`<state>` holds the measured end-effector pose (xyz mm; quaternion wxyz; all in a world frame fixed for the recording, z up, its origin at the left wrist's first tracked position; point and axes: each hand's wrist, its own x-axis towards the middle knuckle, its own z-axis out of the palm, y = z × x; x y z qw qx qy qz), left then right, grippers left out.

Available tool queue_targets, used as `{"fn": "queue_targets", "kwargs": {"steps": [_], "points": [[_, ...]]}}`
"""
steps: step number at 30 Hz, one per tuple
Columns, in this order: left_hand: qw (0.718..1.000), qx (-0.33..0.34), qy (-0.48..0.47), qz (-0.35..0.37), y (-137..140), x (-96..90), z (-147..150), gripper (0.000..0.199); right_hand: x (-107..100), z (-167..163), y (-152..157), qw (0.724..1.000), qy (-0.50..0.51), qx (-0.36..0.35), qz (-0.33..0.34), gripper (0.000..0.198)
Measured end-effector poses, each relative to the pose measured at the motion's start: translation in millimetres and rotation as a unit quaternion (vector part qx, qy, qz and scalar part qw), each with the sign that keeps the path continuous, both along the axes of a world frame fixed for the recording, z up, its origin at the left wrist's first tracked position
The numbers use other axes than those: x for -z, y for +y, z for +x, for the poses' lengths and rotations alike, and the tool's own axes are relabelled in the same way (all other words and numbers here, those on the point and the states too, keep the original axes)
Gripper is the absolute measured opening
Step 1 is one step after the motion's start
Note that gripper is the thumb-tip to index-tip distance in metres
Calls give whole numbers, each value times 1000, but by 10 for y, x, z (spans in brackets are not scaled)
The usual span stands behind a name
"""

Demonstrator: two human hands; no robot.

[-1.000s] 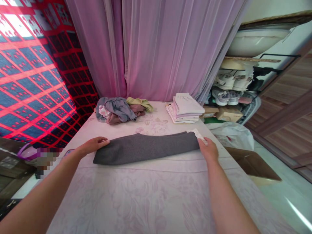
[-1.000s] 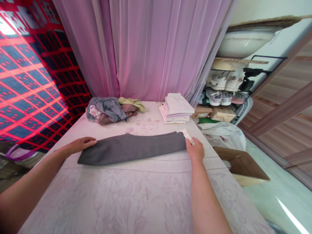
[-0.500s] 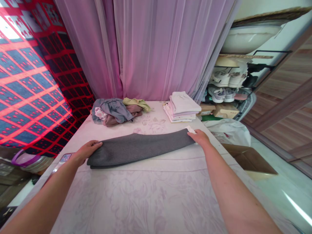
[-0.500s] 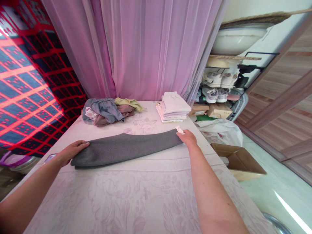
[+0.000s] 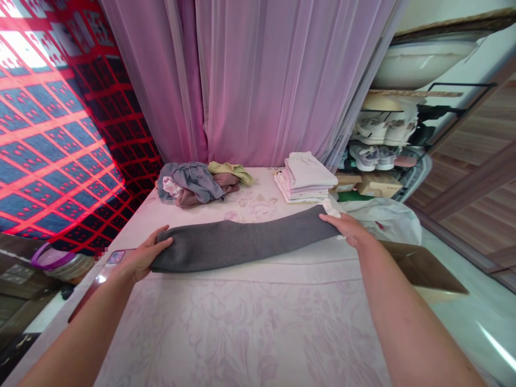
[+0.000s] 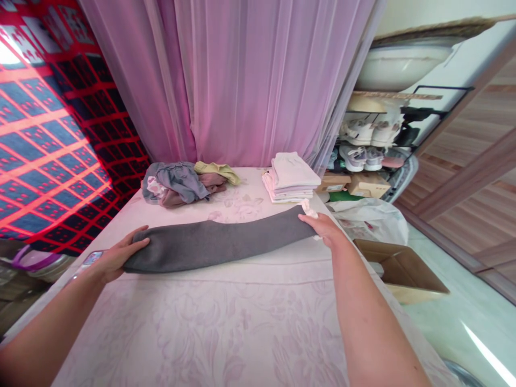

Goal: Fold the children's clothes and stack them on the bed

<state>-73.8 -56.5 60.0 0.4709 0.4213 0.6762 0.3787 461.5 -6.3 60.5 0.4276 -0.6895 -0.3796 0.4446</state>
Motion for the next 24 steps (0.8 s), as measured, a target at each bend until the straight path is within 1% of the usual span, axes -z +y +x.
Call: {"fn": "queue_targets", "kwargs": {"steps": [3, 5, 7, 9, 10, 11, 12, 13, 14, 15, 16, 17, 18, 20, 21, 23, 24], "points": [[999, -3, -39, -31, 76, 1, 63, 67, 41, 130, -79, 994, -102, 39, -10, 40], [999, 6, -11, -44, 122, 50, 85, 65, 160, 192, -143, 977, -203, 40, -50, 44], [997, 21, 58, -45, 152, 127, 80, 63, 300, 220, -216, 946, -310, 40, -85, 52], [983, 41, 177, -31, 166, 196, 45, 64, 399, 217, -292, 920, -378, 45, -97, 70], [966, 50, 252, -14, 165, 216, 25, 66, 419, 199, -329, 910, -400, 51, -95, 80], [943, 57, 329, 12, 161, 224, 14, 67, 420, 166, -364, 901, -422, 59, -84, 88], [913, 66, 400, 44, 154, 221, 20, 68, 406, 109, -395, 890, -447, 67, -62, 91], [882, 80, 458, 82, 144, 210, 53, 67, 382, 23, -422, 878, -473, 73, -25, 90], [853, 100, 499, 120, 134, 197, 120, 64, 357, -95, -445, 863, -499, 74, 27, 83], [828, 126, 524, 154, 125, 185, 223, 60, 338, -247, -464, 845, -523, 66, 89, 73], [808, 164, 536, 182, 116, 181, 358, 55, 329, -428, -481, 830, -536, 35, 152, 62], [794, 202, 537, 200, 108, 188, 518, 50, 335, -628, -496, 816, -543, -17, 197, 53], [783, 241, 533, 211, 101, 207, 690, 47, 356, -833, -511, 800, -550, -86, 222, 48], [762, 313, 523, 218, 87, 277, 1014, 47, 438, -1205, -541, 766, -558, -218, 231, 43], [758, 326, 523, 213, 80, 321, 1144, 49, 490, -1348, -556, 753, -559, -265, 227, 44], [759, 325, 528, 197, 61, 409, 1308, 55, 592, -1519, -583, 742, -558, -310, 207, 47], [761, 320, 530, 191, 48, 446, 1345, 58, 635, -1553, -594, 741, -558, -317, 200, 48]]}}
